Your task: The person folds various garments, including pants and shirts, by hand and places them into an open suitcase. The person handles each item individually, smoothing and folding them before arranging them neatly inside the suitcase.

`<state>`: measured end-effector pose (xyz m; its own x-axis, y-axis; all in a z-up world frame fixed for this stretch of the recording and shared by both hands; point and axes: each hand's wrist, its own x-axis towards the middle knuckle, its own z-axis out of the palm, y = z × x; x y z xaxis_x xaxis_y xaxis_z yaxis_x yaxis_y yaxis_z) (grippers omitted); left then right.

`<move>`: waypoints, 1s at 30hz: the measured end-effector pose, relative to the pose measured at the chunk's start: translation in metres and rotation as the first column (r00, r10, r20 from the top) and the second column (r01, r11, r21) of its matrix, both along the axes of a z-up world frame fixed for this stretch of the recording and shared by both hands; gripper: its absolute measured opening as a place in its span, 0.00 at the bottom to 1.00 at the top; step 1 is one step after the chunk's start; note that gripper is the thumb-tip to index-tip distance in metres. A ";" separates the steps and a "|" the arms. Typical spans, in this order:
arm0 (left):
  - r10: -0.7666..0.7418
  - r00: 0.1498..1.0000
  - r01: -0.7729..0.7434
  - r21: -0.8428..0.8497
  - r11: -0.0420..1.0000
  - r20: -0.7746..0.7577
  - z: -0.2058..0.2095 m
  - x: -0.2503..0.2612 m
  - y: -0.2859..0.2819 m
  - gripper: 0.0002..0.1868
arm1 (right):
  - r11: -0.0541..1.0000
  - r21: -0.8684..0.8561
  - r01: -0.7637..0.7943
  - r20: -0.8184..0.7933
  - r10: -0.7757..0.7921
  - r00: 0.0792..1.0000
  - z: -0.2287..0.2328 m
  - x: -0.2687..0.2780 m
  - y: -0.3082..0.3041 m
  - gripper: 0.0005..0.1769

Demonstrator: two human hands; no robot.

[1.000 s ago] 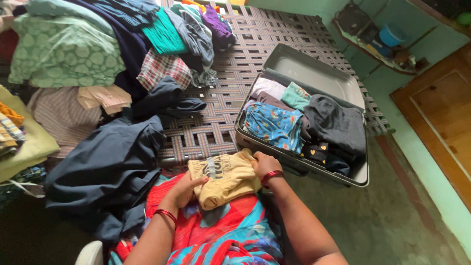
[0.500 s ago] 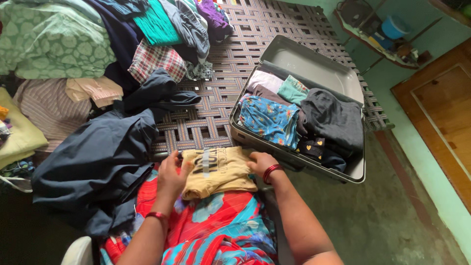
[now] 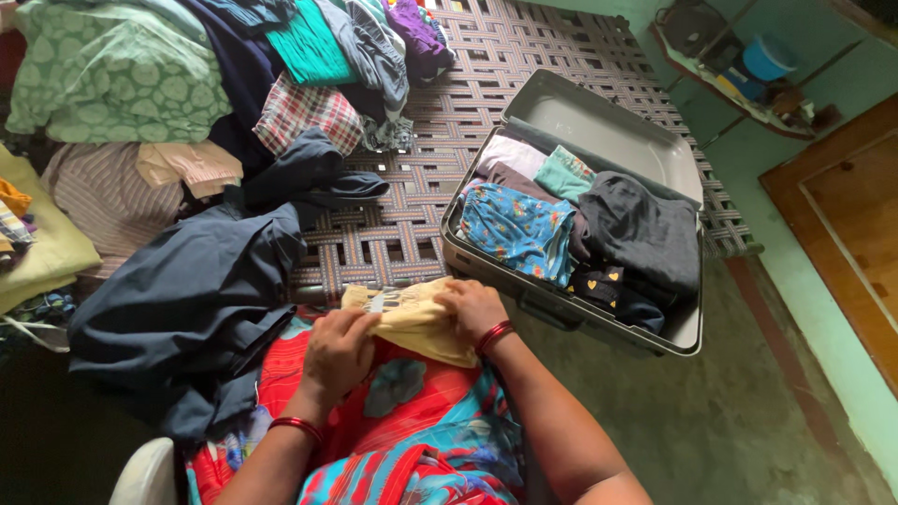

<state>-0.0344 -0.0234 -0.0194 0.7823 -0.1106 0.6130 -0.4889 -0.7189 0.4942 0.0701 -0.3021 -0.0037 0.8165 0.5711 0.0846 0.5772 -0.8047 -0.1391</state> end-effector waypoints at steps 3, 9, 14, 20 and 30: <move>-0.025 0.988 0.019 -0.045 0.999 -0.151 0.014 -0.003 0.008 0.17 | 0.975 0.222 -0.024 0.146 -0.009 0.989 0.020 0.000 0.005 0.17; -0.004 0.996 0.005 0.010 1.000 -0.085 0.057 0.010 -0.030 0.35 | 0.881 0.367 -0.298 0.423 0.128 0.897 0.068 -0.017 0.036 0.09; 0.015 0.922 -0.066 -0.118 0.991 -0.387 0.040 0.053 -0.065 0.18 | 0.825 0.442 -0.352 0.454 0.133 0.881 0.070 -0.024 0.043 0.19; -0.357 0.861 -0.191 -0.881 0.434 -0.362 -0.003 0.113 0.018 0.23 | 0.896 0.333 0.294 -0.185 -0.243 0.952 -0.014 0.006 0.006 0.56; -0.294 0.956 -0.071 -0.984 -0.162 -0.020 0.028 0.054 0.198 0.26 | 0.562 0.579 0.590 -0.785 0.190 0.589 -0.029 0.015 -0.005 0.46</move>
